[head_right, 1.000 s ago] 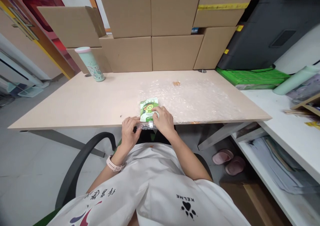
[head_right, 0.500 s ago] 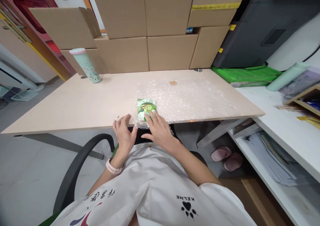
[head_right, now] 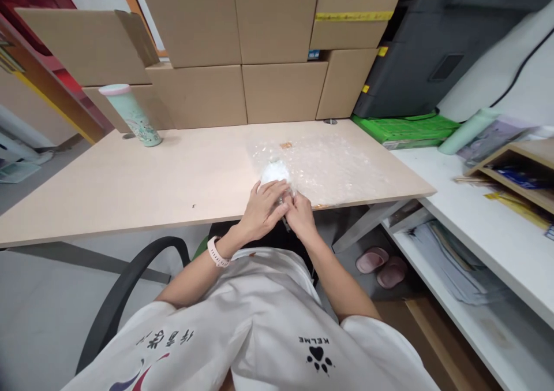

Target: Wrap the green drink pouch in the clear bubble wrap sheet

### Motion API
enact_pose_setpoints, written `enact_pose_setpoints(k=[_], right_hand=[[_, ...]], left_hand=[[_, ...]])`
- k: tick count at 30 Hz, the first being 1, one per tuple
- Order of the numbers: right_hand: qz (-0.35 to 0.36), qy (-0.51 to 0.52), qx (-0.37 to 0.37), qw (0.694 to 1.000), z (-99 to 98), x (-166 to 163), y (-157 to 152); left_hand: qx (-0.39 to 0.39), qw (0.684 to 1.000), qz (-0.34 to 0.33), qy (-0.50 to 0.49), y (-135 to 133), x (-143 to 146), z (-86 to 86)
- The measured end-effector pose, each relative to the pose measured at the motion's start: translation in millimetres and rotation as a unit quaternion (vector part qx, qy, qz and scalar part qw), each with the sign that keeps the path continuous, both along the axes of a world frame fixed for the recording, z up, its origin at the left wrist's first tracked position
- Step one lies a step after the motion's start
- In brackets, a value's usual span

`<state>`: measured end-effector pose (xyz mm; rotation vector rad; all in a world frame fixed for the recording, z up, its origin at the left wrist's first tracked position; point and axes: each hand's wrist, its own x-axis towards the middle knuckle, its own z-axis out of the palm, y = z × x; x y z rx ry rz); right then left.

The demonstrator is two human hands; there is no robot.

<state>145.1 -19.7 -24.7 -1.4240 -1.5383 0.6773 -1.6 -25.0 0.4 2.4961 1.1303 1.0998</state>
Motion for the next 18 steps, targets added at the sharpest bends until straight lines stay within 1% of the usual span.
enact_pose_setpoints(k=[2,3,5,8,10,12,13,15,17,18], right_hand=[[0.015,0.03,-0.051,0.998,0.4,12,2],[0.028,0.027,-0.07,0.997,1.3,18,2],[0.032,-0.029,-0.074,0.996,4.9,27,-3],[-0.023,-0.147,-0.016,0.989,13.8,39,-15],[-0.067,-0.156,0.037,0.985,20.3,44,-24],[-0.08,-0.133,0.103,0.983,24.4,45,-29],[-0.069,-0.125,0.137,0.98,24.7,45,-30],[-0.018,-0.126,0.19,0.973,20.4,43,-27],[0.03,-0.139,0.22,0.965,10.5,40,-19],[0.039,-0.144,0.227,0.962,4.4,39,-16]], left_hand=[[0.001,0.999,-0.014,0.046,12,9,-1.2],[0.002,0.998,-0.015,0.062,16,12,-2.5],[0.003,0.996,-0.016,0.084,22,15,-6.2],[0.013,0.993,-0.019,0.115,25,16,-11.9],[0.026,0.991,-0.019,0.13,24,17,-14.0],[0.028,0.991,-0.021,0.129,25,17,-14.3],[0.024,0.992,-0.026,0.122,25,17,-14.0],[0.008,0.994,-0.041,0.097,26,17,-13.1],[-0.017,0.996,-0.064,0.06,26,14,-12.6],[-0.032,0.996,-0.072,0.037,26,13,-12.7]])
